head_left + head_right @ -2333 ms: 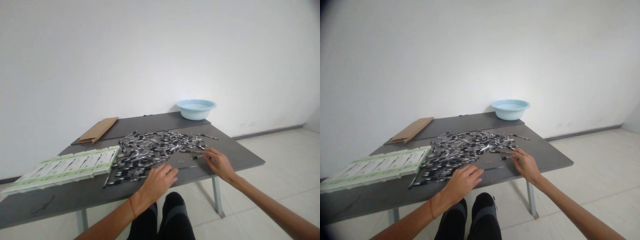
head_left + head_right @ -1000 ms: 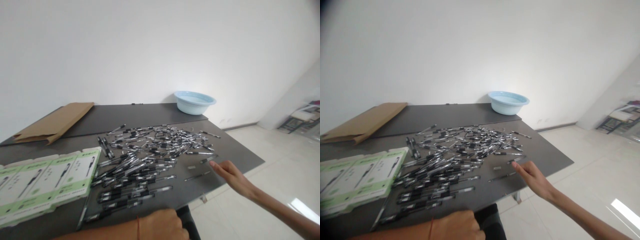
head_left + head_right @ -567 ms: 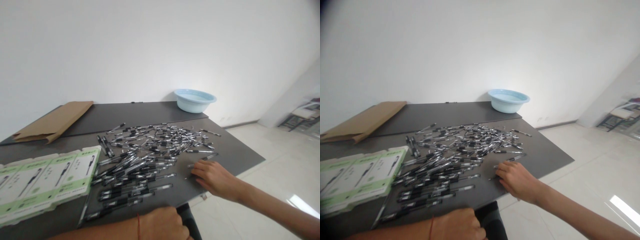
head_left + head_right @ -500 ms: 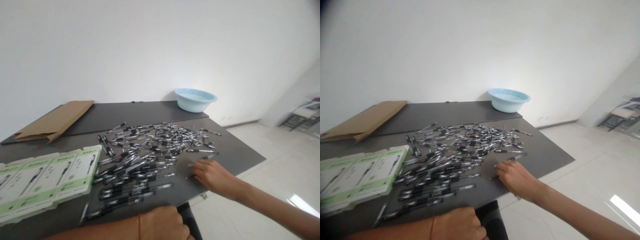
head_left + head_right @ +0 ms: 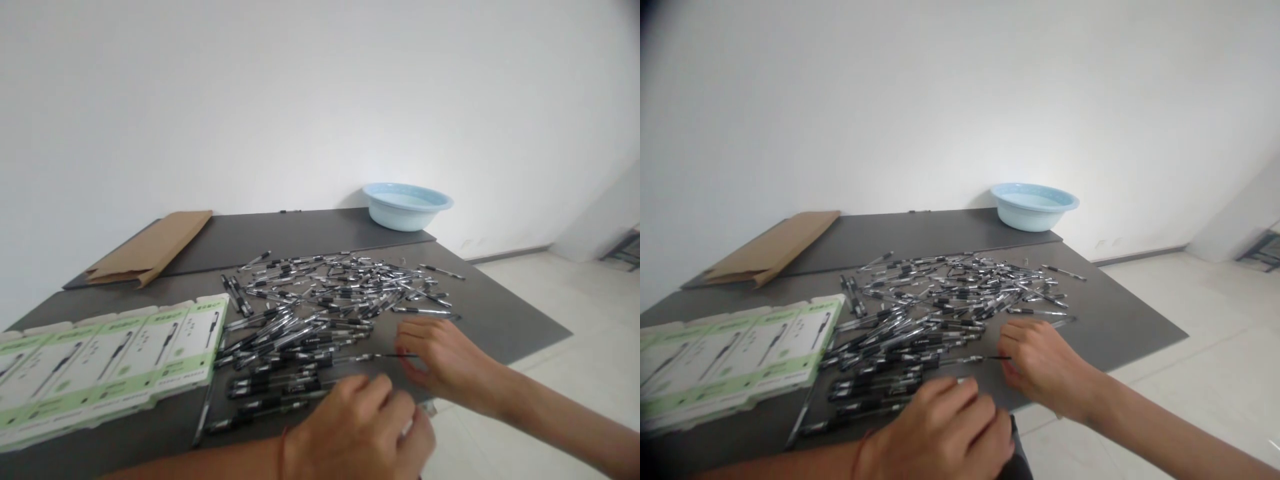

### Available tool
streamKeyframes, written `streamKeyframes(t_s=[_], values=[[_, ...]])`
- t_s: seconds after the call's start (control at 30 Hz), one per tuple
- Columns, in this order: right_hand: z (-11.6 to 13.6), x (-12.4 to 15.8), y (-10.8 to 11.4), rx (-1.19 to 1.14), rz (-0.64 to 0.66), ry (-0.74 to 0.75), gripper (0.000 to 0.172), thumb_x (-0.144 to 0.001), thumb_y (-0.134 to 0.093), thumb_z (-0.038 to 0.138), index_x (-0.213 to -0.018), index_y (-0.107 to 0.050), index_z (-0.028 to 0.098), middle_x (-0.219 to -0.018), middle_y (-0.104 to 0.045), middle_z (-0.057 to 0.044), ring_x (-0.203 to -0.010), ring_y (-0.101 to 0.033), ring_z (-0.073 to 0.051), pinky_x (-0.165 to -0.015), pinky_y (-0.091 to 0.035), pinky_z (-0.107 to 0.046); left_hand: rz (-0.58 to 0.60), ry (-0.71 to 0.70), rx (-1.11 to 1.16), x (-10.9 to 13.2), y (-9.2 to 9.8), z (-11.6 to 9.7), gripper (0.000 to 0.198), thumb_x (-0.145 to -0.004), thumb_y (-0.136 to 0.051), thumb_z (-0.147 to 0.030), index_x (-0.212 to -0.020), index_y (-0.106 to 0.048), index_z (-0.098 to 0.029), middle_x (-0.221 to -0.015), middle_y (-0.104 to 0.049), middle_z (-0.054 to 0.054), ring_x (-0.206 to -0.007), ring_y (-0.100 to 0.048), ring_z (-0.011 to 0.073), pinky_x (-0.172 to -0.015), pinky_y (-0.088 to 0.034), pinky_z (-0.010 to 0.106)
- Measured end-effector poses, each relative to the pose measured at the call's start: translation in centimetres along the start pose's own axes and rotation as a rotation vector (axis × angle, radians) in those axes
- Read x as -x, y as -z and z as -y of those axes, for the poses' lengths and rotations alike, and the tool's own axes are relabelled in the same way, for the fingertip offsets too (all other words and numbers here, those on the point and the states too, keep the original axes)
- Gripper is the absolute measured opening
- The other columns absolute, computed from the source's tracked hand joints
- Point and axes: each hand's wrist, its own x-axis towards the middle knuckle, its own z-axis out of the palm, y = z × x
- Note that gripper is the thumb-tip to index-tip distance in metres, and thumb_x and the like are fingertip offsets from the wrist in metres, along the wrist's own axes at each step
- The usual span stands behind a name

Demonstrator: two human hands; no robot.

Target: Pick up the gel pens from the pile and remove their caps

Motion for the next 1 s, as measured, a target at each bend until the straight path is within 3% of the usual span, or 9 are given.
streamKeyframes(t_s=[0.07,0.13,0.27,0.37,0.43,0.5,0.6,0.77,1.0], values=[[1.2,-0.9,1.0,-0.147,-0.052,-0.041,0.019,-0.074,-0.065,0.003,-0.08,-0.067,0.021,-0.081,-0.071,-0.001,-0.077,-0.064,-0.02,-0.068,-0.043,-0.031,0.009,0.251,-0.163,-0.9,2.5,0.7,0.03,-0.103,-0.044,-0.023,-0.127,-0.061,-0.015,-0.101,-0.073,0.012,-0.093,-0.067,0.0265,-0.069,-0.052,0.039],[2.3,-1.9,1.3,-0.276,-0.072,-0.091,0.023,-0.068,-0.064,0.002,-0.079,-0.068,0.022,-0.081,-0.073,0.0,-0.074,-0.066,-0.019,-0.067,-0.046,-0.029,0.068,0.379,-0.219,-1.4,3.8,1.3,0.031,-0.1,-0.047,-0.022,-0.126,-0.062,-0.013,-0.106,-0.072,0.016,-0.096,-0.066,0.0306,-0.074,-0.054,0.043],[3.2,-4.0,0.8,-0.417,-0.049,-0.133,0.023,-0.065,-0.063,0.001,-0.073,-0.069,0.022,-0.076,-0.073,0.001,-0.069,-0.068,-0.017,-0.063,-0.049,-0.027,0.203,0.344,-0.192,-1.2,3.7,2.2,0.014,-0.093,-0.059,-0.019,-0.095,-0.07,-0.012,-0.082,-0.069,0.013,-0.081,-0.064,0.0303,-0.065,-0.054,0.044],[2.4,-5.6,1.1,-0.41,-0.029,-0.079,0.018,-0.074,-0.068,0.007,-0.079,-0.073,0.024,-0.083,-0.076,0.0,-0.077,-0.072,-0.019,-0.071,-0.054,-0.029,0.252,0.366,-0.192,-0.7,4.1,3.9,0.012,-0.092,-0.06,-0.016,-0.087,-0.07,-0.014,-0.078,-0.068,0.011,-0.077,-0.064,0.028,-0.064,-0.053,0.041],[1.0,-6.8,1.9,-0.331,-0.112,-0.051,0.013,-0.084,-0.074,0.023,-0.097,-0.077,0.025,-0.102,-0.079,-0.005,-0.095,-0.073,-0.026,-0.086,-0.057,-0.036,0.292,0.464,-0.229,-0.4,5.7,6.4,0.016,-0.094,-0.056,-0.012,-0.089,-0.07,-0.015,-0.083,-0.07,0.011,-0.079,-0.066,0.026,-0.067,-0.052,0.038],[-1.1,-8.3,2.8,-0.223,-0.278,-0.071,0.035,-0.091,-0.072,0.041,-0.122,-0.074,0.024,-0.121,-0.076,-0.011,-0.111,-0.07,-0.032,-0.098,-0.055,-0.046,0.386,0.661,-0.274,0.2,8.2,9.9,0.021,-0.096,-0.052,-0.01,-0.085,-0.07,-0.014,-0.081,-0.069,0.011,-0.08,-0.068,0.0253,-0.069,-0.051,0.036],[-4.4,-11.2,3.2,-0.087,-0.366,-0.136,0.031,-0.099,-0.06,0.041,-0.116,-0.077,0.021,-0.116,-0.077,-0.013,-0.106,-0.071,-0.033,-0.094,-0.055,-0.048,0.373,0.946,-0.444,1.9,12.3,15.7,0.026,-0.099,-0.047,-0.015,-0.094,-0.072,-0.013,-0.093,-0.072,0.017,-0.091,-0.071,0.0341,-0.073,-0.052,0.042],[-6.1,-17.2,0.4,0.053,-0.11,-0.09,0.021,-0.097,-0.062,0.024,-0.105,-0.08,0.02,-0.106,-0.079,-0.009,-0.094,-0.074,-0.026,-0.084,-0.056,-0.035,0.305,1.116,-0.467,5.7,15.5,21.8,0.022,-0.097,-0.055,-0.027,-0.104,-0.072,-0.015,-0.101,-0.074,0.015,-0.098,-0.069,0.0299,-0.083,-0.052,0.04],[-2.6,-26.4,-3.9,0.178,0.08,0.041,0.022,-0.098,-0.06,0.015,-0.102,-0.081,0.02,-0.109,-0.079,-0.013,-0.112,-0.07,-0.029,-0.093,-0.051,-0.033,0.272,1.2,-0.511,7.3,15.7,23.4,0.025,-0.096,-0.054,-0.028,-0.106,-0.074,-0.017,-0.112,-0.072,0.016,-0.105,-0.067,0.0326,-0.088,-0.052,0.043]])
